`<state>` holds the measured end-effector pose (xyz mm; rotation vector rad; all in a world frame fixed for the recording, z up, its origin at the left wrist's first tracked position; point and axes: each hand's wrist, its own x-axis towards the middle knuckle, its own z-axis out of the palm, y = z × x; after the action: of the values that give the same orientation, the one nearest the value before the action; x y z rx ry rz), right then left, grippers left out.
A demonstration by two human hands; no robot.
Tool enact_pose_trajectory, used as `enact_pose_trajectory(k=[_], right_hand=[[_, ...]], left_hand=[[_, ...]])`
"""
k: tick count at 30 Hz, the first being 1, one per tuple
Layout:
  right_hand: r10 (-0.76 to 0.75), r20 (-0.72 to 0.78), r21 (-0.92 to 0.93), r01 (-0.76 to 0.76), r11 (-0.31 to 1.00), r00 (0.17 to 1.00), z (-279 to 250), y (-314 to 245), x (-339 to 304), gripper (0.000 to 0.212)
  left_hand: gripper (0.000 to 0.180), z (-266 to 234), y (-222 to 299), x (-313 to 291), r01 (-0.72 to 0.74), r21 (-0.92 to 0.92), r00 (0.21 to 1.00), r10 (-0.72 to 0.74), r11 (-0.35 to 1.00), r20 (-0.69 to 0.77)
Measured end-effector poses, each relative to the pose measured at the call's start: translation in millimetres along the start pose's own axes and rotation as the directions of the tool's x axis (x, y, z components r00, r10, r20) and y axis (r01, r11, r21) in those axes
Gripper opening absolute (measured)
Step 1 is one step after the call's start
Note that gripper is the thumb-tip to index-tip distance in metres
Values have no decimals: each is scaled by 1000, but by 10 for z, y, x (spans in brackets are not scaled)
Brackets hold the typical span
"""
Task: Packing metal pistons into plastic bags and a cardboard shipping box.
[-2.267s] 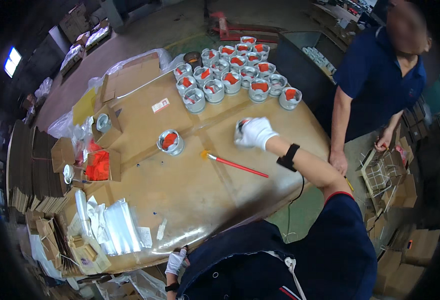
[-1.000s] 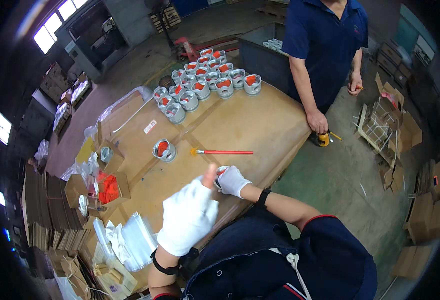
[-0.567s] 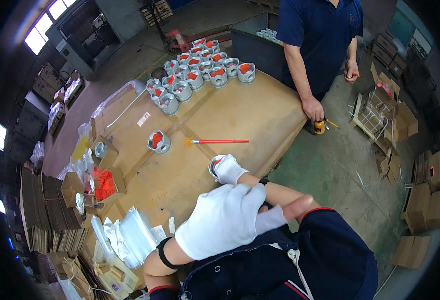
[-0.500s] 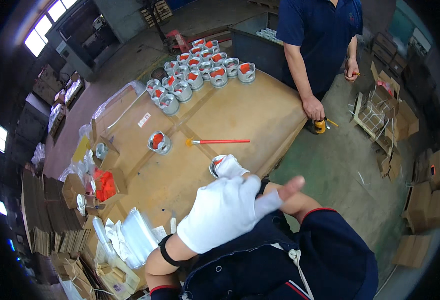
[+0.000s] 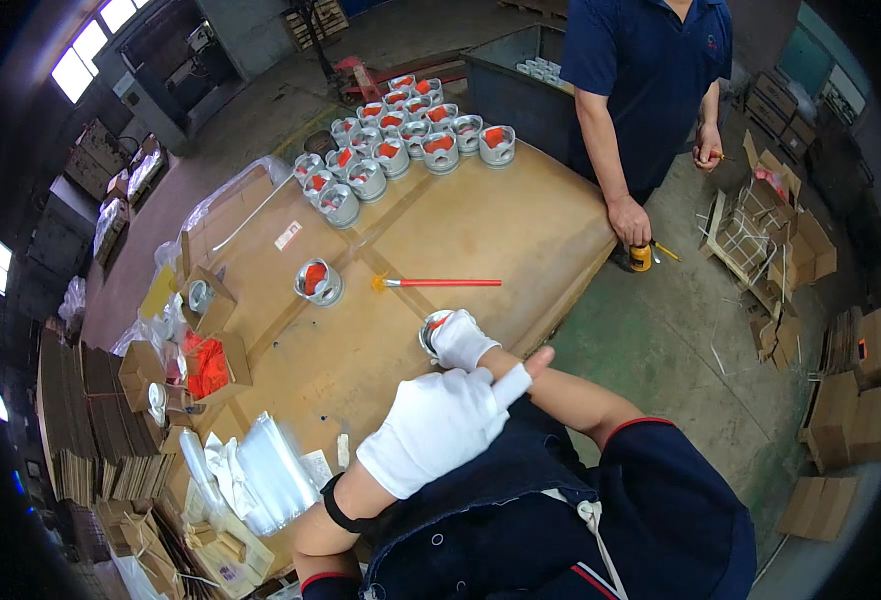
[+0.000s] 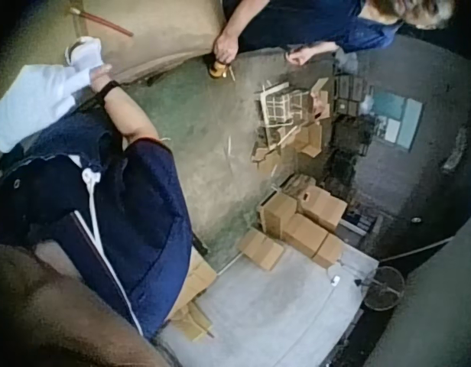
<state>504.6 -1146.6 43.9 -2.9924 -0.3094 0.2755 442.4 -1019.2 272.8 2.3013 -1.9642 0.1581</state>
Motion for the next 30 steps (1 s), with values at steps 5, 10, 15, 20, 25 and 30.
enact_pose_trajectory(k=[5, 10, 15, 20, 25, 30], right_hand=[[5, -217, -69, -20, 997, 976, 16, -48, -110, 16], [-3, -292, 73, 25, 997, 957, 193, 6, -33, 11], [38, -162, 230, 1, 973, 986, 384, 89, 88, 17], [220, -89, 344, -177, 922, 971, 396, 24, 48, 32], [64, -95, 140, -50, 989, 993, 212, -5, 35, 27], [64, -140, 204, -34, 978, 988, 195, 7, -82, 20]], left_hand=[[65, 71, -146, -165, 175, -87, 978, -164, 981, 126], [69, 92, -247, -171, 196, -66, 977, -189, 978, 96], [70, 78, -310, -112, 211, -166, 974, -221, 963, -45], [71, -62, -318, -31, 281, -199, 942, -310, 939, -129], [75, -132, -365, 38, 381, -376, 871, -464, 845, -162], [68, -702, 3, 220, -11, -328, 957, -85, 945, -278]])
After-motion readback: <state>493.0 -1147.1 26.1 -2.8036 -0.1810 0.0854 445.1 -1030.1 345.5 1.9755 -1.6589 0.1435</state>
